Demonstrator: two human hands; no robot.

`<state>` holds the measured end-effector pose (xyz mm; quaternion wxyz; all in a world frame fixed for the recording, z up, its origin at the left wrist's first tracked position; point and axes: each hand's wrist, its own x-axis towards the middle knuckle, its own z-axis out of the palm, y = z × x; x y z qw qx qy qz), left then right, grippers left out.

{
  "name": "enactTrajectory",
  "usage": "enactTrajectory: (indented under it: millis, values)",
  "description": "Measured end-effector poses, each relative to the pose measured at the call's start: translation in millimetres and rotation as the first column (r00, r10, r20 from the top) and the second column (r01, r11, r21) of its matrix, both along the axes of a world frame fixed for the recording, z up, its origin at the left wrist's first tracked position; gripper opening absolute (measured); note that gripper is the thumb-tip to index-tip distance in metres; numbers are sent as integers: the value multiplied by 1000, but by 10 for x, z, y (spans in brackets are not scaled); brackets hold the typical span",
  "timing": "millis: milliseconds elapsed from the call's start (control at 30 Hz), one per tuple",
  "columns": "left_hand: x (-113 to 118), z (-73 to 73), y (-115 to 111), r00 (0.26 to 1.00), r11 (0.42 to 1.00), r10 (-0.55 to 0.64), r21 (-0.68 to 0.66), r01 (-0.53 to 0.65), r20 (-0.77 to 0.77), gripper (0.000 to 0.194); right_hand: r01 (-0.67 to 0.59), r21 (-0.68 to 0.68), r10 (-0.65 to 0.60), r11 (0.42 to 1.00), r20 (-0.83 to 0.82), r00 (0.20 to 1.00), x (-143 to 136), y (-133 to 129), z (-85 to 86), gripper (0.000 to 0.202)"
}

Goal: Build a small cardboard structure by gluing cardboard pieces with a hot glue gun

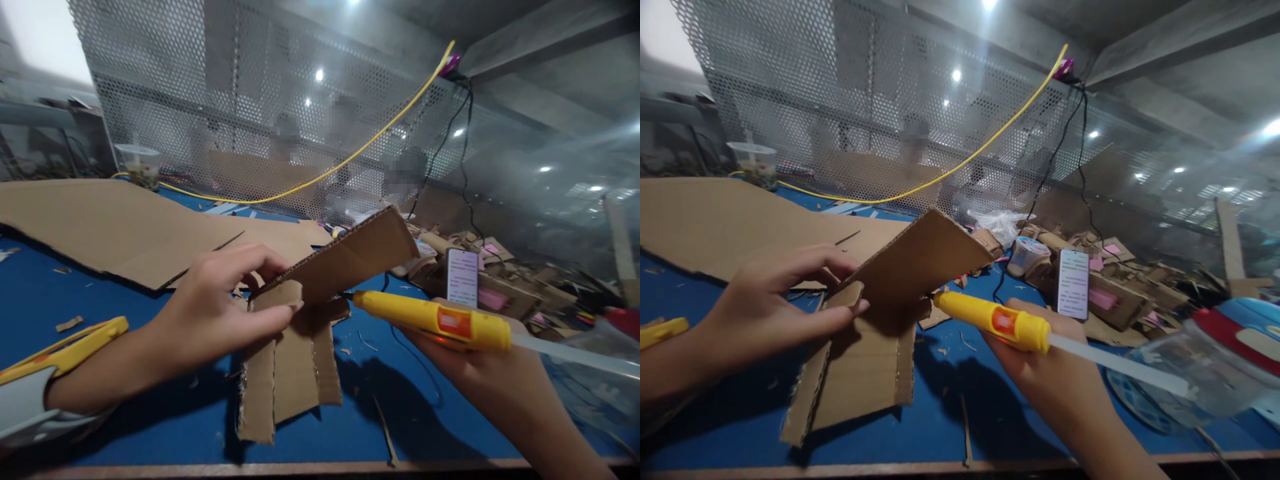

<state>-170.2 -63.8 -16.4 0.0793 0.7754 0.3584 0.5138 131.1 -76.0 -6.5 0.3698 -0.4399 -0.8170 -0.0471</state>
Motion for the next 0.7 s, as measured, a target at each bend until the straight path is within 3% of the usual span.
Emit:
enactTrajectory:
  millis: [200, 367, 567, 700]
  values:
    - [51, 54, -1, 990, 980, 3, -199, 25, 141, 6, 12, -38, -9, 999, 63, 998, 157, -6, -19, 35]
    - [75, 77, 16, 980, 949, 31, -312, 33, 197, 10, 59, -47, -61, 997, -24, 998, 123, -15, -113, 37]
    - [33, 20, 79, 970, 882, 80, -470, 40, 231, 26, 161, 151, -164, 975, 3, 987, 26, 0, -198, 43]
    - [42, -9, 123, 965, 796, 106, -602, 63, 240, 38, 284, 223, -264, 932, -115, 958, 71, -23, -380, 35]
